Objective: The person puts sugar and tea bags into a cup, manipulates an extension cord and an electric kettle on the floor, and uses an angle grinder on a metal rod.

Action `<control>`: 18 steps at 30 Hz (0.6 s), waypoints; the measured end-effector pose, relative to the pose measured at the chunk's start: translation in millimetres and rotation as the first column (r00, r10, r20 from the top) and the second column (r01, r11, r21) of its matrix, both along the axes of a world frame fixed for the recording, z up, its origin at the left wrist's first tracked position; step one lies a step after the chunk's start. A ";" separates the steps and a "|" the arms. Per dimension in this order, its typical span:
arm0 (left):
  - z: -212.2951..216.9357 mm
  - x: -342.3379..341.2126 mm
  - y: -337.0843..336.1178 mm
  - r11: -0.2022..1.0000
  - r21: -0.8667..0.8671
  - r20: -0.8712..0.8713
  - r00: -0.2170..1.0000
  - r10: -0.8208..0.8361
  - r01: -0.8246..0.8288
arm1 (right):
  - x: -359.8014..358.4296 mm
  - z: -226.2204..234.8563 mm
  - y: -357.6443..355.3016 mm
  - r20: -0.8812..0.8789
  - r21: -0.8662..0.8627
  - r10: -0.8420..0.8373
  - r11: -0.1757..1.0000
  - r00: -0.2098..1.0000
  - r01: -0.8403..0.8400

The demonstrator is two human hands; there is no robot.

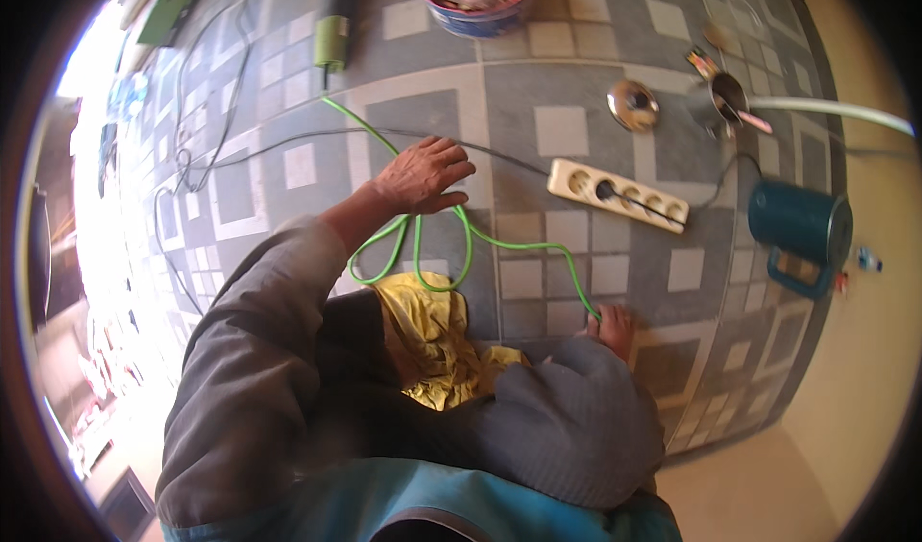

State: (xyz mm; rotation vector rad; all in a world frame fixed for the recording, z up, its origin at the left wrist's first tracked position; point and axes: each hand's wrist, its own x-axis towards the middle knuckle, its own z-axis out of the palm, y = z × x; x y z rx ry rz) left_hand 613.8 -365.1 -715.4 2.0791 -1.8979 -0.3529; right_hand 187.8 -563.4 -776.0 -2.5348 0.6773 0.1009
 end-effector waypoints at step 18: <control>9.5 91.8 36.8 -0.200 0.414 -0.901 -0.431 0.044 -0.888 | 377.2 314.8 48.7 0.443 0.888 -0.053 0.167 0.895 -0.429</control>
